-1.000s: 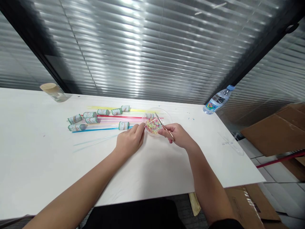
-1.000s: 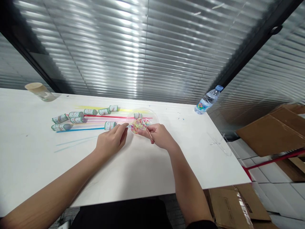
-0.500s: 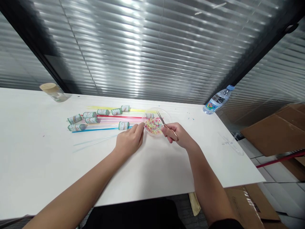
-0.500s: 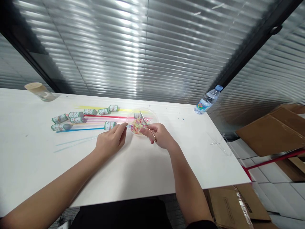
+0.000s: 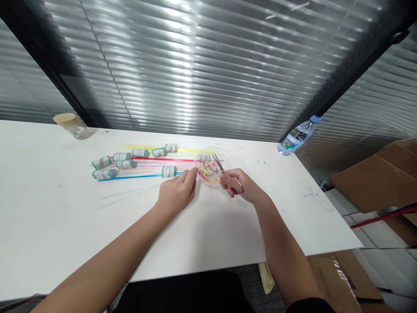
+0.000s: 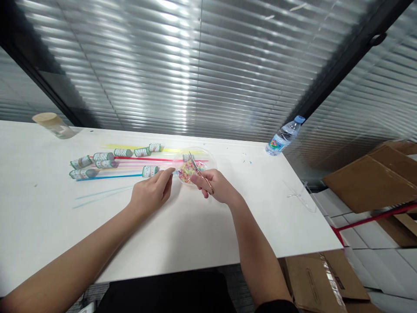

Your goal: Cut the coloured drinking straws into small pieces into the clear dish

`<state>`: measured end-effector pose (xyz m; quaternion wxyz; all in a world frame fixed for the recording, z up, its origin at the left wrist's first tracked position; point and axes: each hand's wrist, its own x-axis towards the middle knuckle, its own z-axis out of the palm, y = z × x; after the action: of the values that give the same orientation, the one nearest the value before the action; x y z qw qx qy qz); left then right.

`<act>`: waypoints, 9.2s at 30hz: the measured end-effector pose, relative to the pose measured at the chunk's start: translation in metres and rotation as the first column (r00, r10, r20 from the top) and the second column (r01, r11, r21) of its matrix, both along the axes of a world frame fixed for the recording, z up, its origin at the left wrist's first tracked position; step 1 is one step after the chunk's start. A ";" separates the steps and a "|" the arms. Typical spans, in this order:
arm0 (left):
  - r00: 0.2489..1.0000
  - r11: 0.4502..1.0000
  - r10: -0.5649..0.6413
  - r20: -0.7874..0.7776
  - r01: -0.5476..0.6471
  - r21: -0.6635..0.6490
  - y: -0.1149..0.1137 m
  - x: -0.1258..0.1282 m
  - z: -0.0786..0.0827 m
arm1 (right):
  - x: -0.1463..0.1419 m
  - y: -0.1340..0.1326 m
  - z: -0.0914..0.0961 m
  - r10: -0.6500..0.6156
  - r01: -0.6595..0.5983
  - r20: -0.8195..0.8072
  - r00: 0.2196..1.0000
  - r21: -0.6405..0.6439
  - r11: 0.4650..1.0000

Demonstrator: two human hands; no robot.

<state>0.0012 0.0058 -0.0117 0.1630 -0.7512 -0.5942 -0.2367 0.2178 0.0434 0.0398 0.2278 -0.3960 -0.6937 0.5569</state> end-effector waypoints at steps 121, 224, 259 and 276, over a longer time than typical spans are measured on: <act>0.996 0.999 0.038 -0.082 -0.035 0.040 -0.001 0.001 0.001 | -0.005 -0.007 0.004 0.002 -0.013 0.154 0.988 0.071 0.997; 0.997 1.000 -0.010 -0.082 0.012 0.025 -0.002 0.000 0.003 | -0.005 -0.004 0.005 -0.041 0.024 0.160 0.986 0.101 0.995; 0.997 0.995 0.011 -0.075 -0.003 0.096 0.000 0.002 0.000 | -0.003 -0.005 0.004 -0.009 -0.002 0.147 0.989 0.070 0.998; 0.992 0.969 -0.068 -0.108 0.091 0.230 0.000 0.002 0.002 | -0.007 -0.006 -0.001 0.020 -0.029 0.120 0.993 0.070 0.997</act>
<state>0.0035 0.0057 -0.0094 0.2700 -0.7608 -0.5227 -0.2740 0.2112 0.0371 0.0386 0.1931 -0.4114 -0.7305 0.5097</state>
